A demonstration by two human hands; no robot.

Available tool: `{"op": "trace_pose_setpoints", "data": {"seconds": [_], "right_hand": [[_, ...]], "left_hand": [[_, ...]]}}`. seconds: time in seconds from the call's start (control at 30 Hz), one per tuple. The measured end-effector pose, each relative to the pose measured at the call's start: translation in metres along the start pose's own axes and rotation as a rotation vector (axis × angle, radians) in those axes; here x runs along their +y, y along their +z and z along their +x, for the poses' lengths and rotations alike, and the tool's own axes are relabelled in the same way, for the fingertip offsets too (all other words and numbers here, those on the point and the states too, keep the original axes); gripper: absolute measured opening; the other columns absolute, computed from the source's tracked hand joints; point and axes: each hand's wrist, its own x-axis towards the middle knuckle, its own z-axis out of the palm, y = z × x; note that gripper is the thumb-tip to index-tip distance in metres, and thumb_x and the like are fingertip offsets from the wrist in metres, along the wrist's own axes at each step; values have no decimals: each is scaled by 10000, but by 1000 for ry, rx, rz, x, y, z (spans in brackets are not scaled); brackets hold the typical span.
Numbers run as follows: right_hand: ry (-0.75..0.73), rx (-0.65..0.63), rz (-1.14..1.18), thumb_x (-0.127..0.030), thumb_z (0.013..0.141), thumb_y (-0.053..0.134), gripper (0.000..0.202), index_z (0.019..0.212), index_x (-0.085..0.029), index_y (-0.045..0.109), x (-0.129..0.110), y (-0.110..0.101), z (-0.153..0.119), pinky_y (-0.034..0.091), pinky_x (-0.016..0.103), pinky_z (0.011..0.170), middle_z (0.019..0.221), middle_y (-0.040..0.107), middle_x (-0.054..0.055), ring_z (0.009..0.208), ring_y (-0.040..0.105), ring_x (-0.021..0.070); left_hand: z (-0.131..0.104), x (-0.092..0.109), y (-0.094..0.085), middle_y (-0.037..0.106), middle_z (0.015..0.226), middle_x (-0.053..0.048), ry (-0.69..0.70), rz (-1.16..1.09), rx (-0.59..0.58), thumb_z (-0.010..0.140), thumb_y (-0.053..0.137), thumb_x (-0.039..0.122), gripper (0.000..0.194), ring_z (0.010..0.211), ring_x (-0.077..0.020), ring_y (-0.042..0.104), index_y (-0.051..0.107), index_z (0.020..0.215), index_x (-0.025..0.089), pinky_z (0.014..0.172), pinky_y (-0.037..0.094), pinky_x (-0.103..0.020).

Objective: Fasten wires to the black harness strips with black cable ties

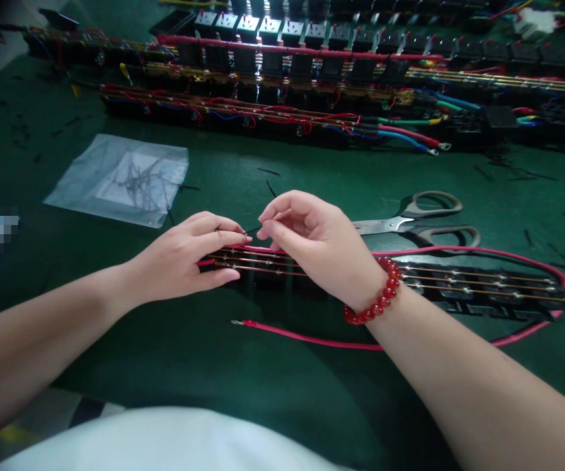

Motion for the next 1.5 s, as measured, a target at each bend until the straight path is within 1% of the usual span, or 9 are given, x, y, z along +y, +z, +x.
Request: {"op": "trace_pose_setpoints", "data": {"seconds": [0.23,0.4,0.57,0.77,0.93,1.1,1.23,1.4,1.5], "right_hand": [[-6,-69,-1,-360,853,742,128,906,-247,717,-1,-2,0,622,319,734,877,761,14,800,736,183],[-90,-122,-53,-357,848,754,139,905,-232,732,-1,-3,0,610,329,737,892,763,29,793,716,183],[-104,-117,-139,-293,888,697,76,916,-242,745,-1,-5,1,600,330,749,901,769,25,804,718,184],[-112,-111,-129,-267,883,694,62,900,-232,742,0,-6,1,598,329,747,885,768,22,800,716,183],[-129,-69,-88,-285,879,708,78,892,-218,744,3,-4,0,603,344,790,935,777,42,877,728,204],[-123,-55,-82,-301,885,709,92,893,-218,750,1,-2,-1,607,334,737,891,774,42,821,724,202],[-137,-32,-99,-304,888,712,86,891,-227,749,-1,-2,-2,596,301,699,870,764,26,772,711,175],[-165,-40,-111,-271,899,700,65,898,-225,746,-2,-2,-3,590,287,688,871,763,20,776,710,165],[-167,-39,-118,-262,903,696,63,902,-222,744,-2,-2,-3,591,294,701,873,761,22,784,711,167]], "left_hand": [[1,0,0,702,1179,-122,10,-18,0,967,619,421,347,1114,-238,637,663,1168,142,997,530,-384],[0,1,0,707,1167,-140,34,0,17,971,615,411,352,1083,-240,646,678,1153,117,948,549,-375],[0,0,1,711,1180,-132,30,-15,10,969,617,435,373,1091,-237,645,677,1182,135,954,554,-378],[0,0,1,696,1197,-135,24,-9,-15,957,634,437,387,1093,-241,636,666,1198,136,943,552,-380],[-1,2,0,665,1248,-141,19,3,-10,945,651,407,366,1124,-255,628,655,1203,147,953,537,-394],[-2,3,-1,654,1280,-131,10,14,-14,927,677,399,374,1163,-264,619,644,1214,161,987,522,-420],[-2,3,-2,674,1244,-125,25,9,10,932,674,379,353,1140,-247,634,644,1203,154,971,535,-395],[-2,2,0,667,1268,-128,40,-17,20,928,686,348,368,1159,-223,652,636,1223,135,956,565,-333],[-2,2,0,678,1264,-129,49,-12,32,928,685,348,365,1150,-224,664,643,1221,133,949,572,-335]]}}
